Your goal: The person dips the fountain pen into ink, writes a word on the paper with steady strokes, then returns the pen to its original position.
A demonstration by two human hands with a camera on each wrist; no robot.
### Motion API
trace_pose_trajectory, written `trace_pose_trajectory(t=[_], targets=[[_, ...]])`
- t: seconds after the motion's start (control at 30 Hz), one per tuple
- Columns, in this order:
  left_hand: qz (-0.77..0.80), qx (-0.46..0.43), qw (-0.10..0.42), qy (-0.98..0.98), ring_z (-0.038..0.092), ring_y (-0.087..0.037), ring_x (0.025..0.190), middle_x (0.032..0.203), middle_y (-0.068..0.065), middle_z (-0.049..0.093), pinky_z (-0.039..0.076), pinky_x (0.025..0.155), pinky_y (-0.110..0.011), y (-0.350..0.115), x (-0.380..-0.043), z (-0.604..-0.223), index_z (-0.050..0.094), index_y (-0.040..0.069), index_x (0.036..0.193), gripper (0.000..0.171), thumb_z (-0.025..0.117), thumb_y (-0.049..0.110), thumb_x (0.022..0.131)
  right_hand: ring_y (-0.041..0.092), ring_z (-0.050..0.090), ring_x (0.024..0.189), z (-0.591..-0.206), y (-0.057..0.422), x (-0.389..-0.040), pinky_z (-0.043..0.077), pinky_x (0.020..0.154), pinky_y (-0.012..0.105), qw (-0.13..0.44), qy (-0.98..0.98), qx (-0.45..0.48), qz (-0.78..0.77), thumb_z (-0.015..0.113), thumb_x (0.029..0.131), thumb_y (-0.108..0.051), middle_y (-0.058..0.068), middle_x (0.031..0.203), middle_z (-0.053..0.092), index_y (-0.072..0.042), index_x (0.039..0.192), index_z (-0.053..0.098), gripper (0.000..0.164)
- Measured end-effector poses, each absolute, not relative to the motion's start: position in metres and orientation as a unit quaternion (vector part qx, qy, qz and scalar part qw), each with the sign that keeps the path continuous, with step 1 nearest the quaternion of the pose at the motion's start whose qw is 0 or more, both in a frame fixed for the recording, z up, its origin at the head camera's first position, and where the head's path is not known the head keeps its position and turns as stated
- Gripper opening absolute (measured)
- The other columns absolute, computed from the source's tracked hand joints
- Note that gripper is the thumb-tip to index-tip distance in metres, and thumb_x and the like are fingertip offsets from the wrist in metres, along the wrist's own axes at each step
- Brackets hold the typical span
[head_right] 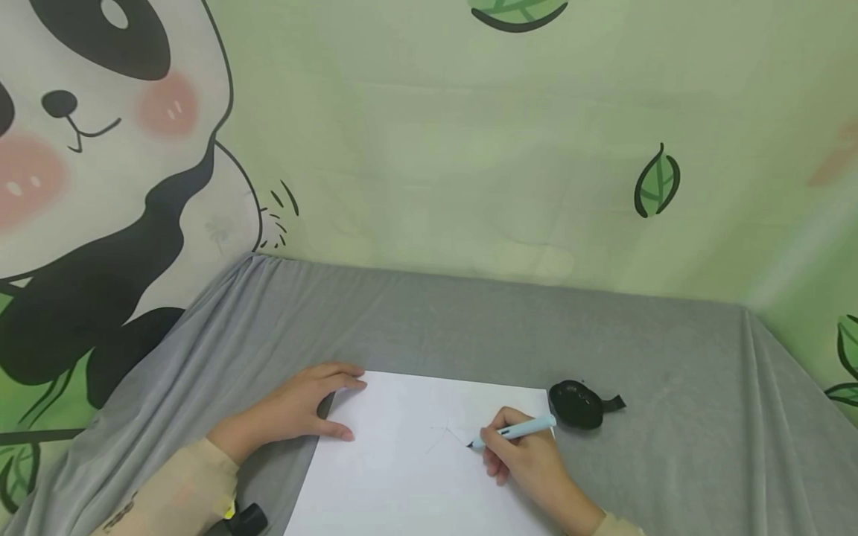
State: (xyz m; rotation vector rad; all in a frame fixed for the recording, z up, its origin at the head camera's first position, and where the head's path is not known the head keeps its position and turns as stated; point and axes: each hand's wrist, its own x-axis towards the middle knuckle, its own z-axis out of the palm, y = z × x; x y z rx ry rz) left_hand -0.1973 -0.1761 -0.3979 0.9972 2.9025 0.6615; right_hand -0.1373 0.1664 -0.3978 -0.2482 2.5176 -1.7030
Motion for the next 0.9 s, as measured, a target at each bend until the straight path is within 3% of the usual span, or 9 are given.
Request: trace_pose_trajectory(t=[0.4,0.9], targets=[[0.207,0.316,0.000,0.926,0.048,-0.031,0.130,0.139,-0.007,0.054,0.039,0.106,-0.052,-0.1752,-0.1971,-0.3973,0.061,0.012,0.125,0.068,0.079,0.049,0.072,0.009,0.059,0.050,-0.3973,0.1698,-0.1367,0.054,0.046,0.028,0.052,0.828,-0.084,-0.551,0.061,0.092,-0.010,0.004,0.062,0.062,0.005,0.082,0.053,0.019],[0.208,0.316,0.001,0.926,0.048,-0.031,0.130,0.139,-0.007,0.054,0.039,0.107,-0.052,-0.1754,-0.1971,-0.3968,0.062,0.011,0.125,0.068,0.078,0.050,0.072,0.009,0.060,0.050,-0.3958,0.1737,-0.1324,0.054,0.045,0.029,0.050,0.828,-0.088,-0.551,0.062,0.091,-0.010,0.009,0.063,0.064,0.005,0.081,0.053,0.020]])
